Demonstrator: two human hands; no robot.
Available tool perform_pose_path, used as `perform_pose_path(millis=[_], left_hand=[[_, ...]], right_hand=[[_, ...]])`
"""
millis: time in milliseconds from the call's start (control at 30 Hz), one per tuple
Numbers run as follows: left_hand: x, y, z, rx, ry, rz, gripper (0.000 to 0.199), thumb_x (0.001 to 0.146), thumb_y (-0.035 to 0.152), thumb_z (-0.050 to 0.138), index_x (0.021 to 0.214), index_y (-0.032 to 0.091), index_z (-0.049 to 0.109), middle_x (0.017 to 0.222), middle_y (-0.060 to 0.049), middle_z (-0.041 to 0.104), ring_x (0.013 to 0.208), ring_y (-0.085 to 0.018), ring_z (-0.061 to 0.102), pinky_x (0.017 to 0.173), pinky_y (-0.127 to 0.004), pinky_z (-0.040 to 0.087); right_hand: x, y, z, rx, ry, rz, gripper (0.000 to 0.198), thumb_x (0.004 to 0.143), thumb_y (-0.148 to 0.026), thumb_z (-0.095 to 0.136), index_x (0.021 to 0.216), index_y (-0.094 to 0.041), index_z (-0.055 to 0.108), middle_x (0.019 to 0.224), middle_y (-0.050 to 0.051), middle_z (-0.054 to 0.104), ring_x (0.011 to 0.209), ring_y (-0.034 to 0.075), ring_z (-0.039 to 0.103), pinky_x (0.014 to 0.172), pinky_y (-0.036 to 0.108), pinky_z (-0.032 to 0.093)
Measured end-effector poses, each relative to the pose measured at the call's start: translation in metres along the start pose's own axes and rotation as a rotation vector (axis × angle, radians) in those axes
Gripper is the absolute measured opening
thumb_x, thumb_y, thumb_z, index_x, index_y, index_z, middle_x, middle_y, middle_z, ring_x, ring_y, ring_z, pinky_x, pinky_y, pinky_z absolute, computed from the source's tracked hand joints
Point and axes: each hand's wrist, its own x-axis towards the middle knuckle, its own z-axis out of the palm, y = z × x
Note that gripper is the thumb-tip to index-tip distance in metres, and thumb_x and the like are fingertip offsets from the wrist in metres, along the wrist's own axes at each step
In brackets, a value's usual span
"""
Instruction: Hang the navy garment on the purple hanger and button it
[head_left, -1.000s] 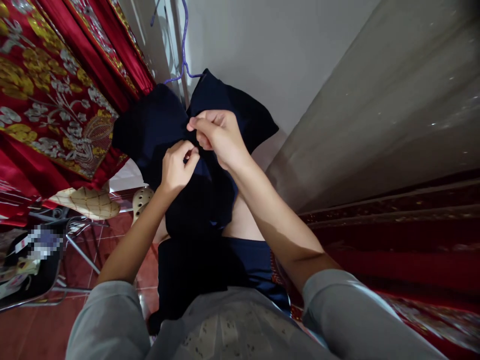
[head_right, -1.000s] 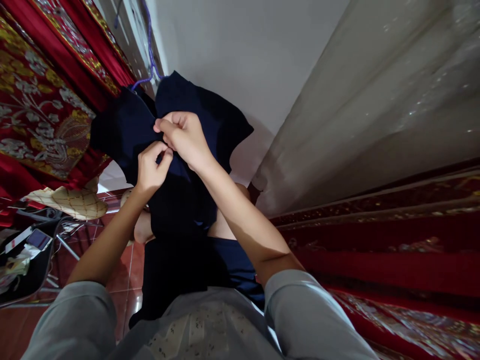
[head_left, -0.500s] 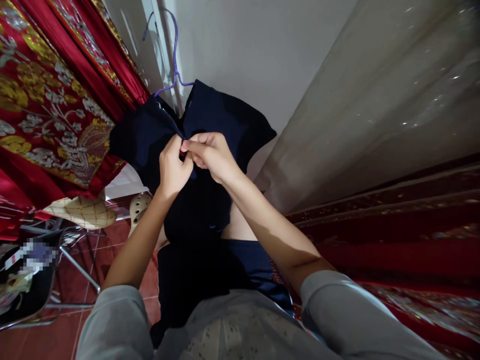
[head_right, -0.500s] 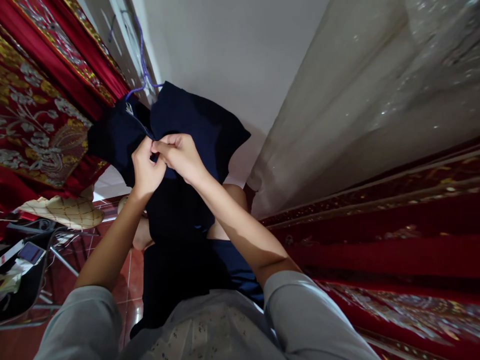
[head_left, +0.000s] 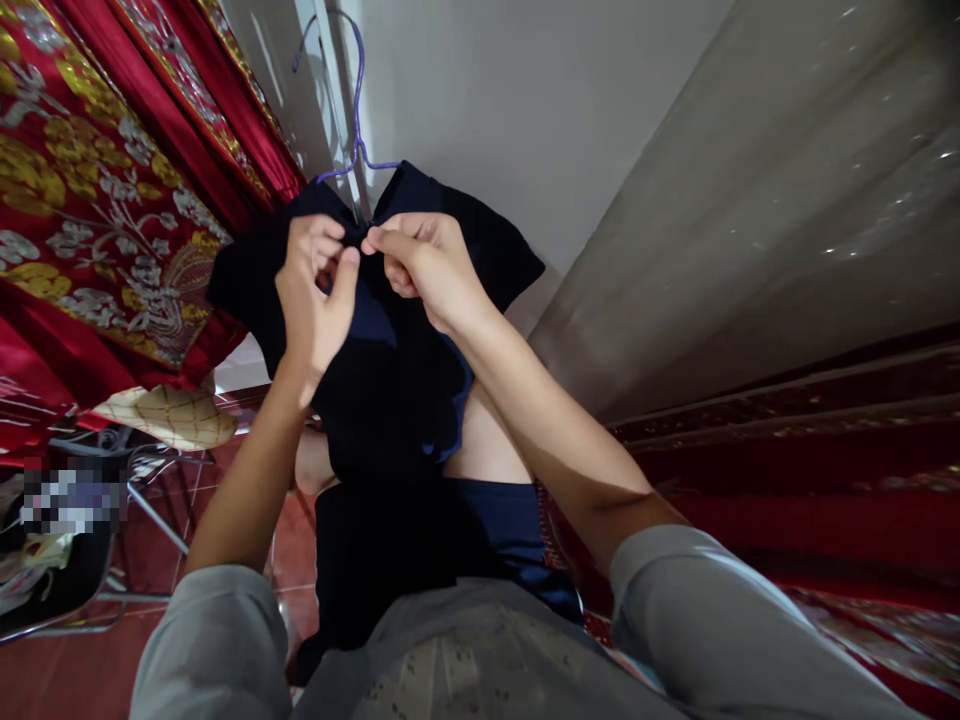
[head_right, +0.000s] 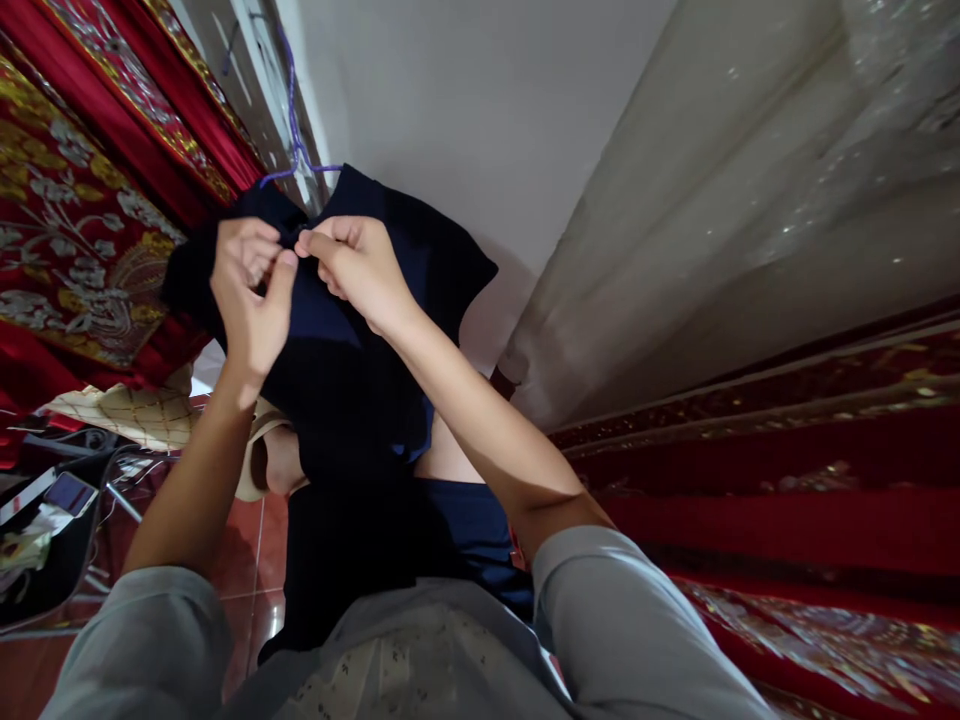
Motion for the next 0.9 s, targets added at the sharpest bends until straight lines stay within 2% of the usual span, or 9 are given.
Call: perform_pose_path(millis=[67,167,267,367,467,633,733,800,900], left_hand=[[0.017,0.006,-0.011,0.012,-0.042,0.061,0.028,0.098,0.053,0.062,0.104,0.026,0.063,0.087,-0.005,0.062,0.084,-0.023,0.064,0.078,-0.036,0.051],[0.039,0.008,-0.021,0.025,-0.185,0.173,0.037,0.097,0.060,0.060,0.086,0.025,0.064,0.081,-0.007,0.058,0.084,-0.025,0.062,0.082,-0.041,0.050],[0.050,0.002,-0.021,0.000,-0.229,0.193,0.043,0.095,0.064,0.060,0.077,0.025,0.060,0.072,-0.006,0.053,0.079,-0.025,0.057,0.083,-0.044,0.048],[0.051,-0.007,-0.016,0.011,-0.218,0.192,0.049,0.093,0.070,0.058,0.072,0.026,0.056,0.067,-0.005,0.049,0.074,-0.024,0.053,0.080,-0.043,0.045],[0.050,-0.011,-0.013,0.000,-0.160,0.174,0.056,0.096,0.074,0.050,0.070,0.024,0.053,0.064,-0.002,0.047,0.065,-0.018,0.048,0.069,-0.037,0.042],[0.080,-0.013,-0.031,-0.350,0.040,0.023,0.069,0.082,0.084,0.061,0.066,0.020,0.040,0.057,0.004,0.036,0.048,-0.007,0.033,0.043,-0.026,0.027],[0.102,-0.039,-0.054,-0.422,0.081,0.014,0.068,0.086,0.078,0.065,0.068,0.020,0.034,0.059,0.005,0.032,0.048,-0.006,0.030,0.040,-0.023,0.024],[0.106,-0.073,-0.072,-0.326,0.139,0.015,0.072,0.083,0.082,0.064,0.067,0.021,0.028,0.058,0.005,0.027,0.047,-0.006,0.024,0.040,-0.025,0.020],[0.092,-0.132,-0.095,-0.036,0.226,-0.057,0.080,0.073,0.098,0.048,0.067,0.020,0.032,0.061,0.003,0.028,0.051,-0.008,0.022,0.044,-0.029,0.018]], right_hand=[[-0.002,0.006,-0.003,-0.054,-0.004,-0.044,0.027,0.095,-0.025,0.065,0.071,-0.019,0.055,0.049,-0.007,0.038,0.043,0.006,0.030,0.042,0.022,0.025],[-0.001,0.012,-0.008,-0.125,0.020,-0.118,0.032,0.093,-0.035,0.070,0.072,-0.020,0.053,0.054,-0.006,0.039,0.048,0.007,0.034,0.044,0.022,0.028],[0.002,0.020,-0.010,-0.168,0.042,-0.152,0.034,0.093,-0.039,0.070,0.072,-0.021,0.051,0.058,-0.005,0.038,0.051,0.008,0.036,0.046,0.022,0.030],[0.004,0.033,-0.007,-0.195,0.077,-0.149,0.033,0.095,-0.038,0.067,0.073,-0.022,0.049,0.059,-0.005,0.038,0.051,0.008,0.035,0.047,0.023,0.030],[0.004,0.047,-0.004,-0.234,0.139,-0.132,0.029,0.096,-0.028,0.062,0.070,-0.021,0.050,0.056,-0.005,0.039,0.050,0.008,0.034,0.048,0.024,0.027],[-0.004,0.070,-0.009,-0.380,0.119,-0.104,0.030,0.087,-0.012,0.061,0.060,-0.020,0.049,0.052,-0.005,0.042,0.050,0.008,0.034,0.051,0.025,0.027],[-0.014,0.079,-0.015,-0.388,0.095,-0.053,0.028,0.085,-0.014,0.062,0.061,-0.020,0.049,0.052,-0.005,0.044,0.049,0.008,0.034,0.051,0.025,0.026],[-0.021,0.080,-0.018,-0.361,0.087,-0.037,0.027,0.086,-0.017,0.062,0.063,-0.020,0.049,0.052,-0.006,0.043,0.048,0.007,0.032,0.050,0.025,0.024],[-0.029,0.073,-0.019,-0.345,0.046,-0.049,0.026,0.086,-0.019,0.062,0.063,-0.020,0.049,0.052,-0.005,0.043,0.048,0.007,0.032,0.051,0.026,0.022]])
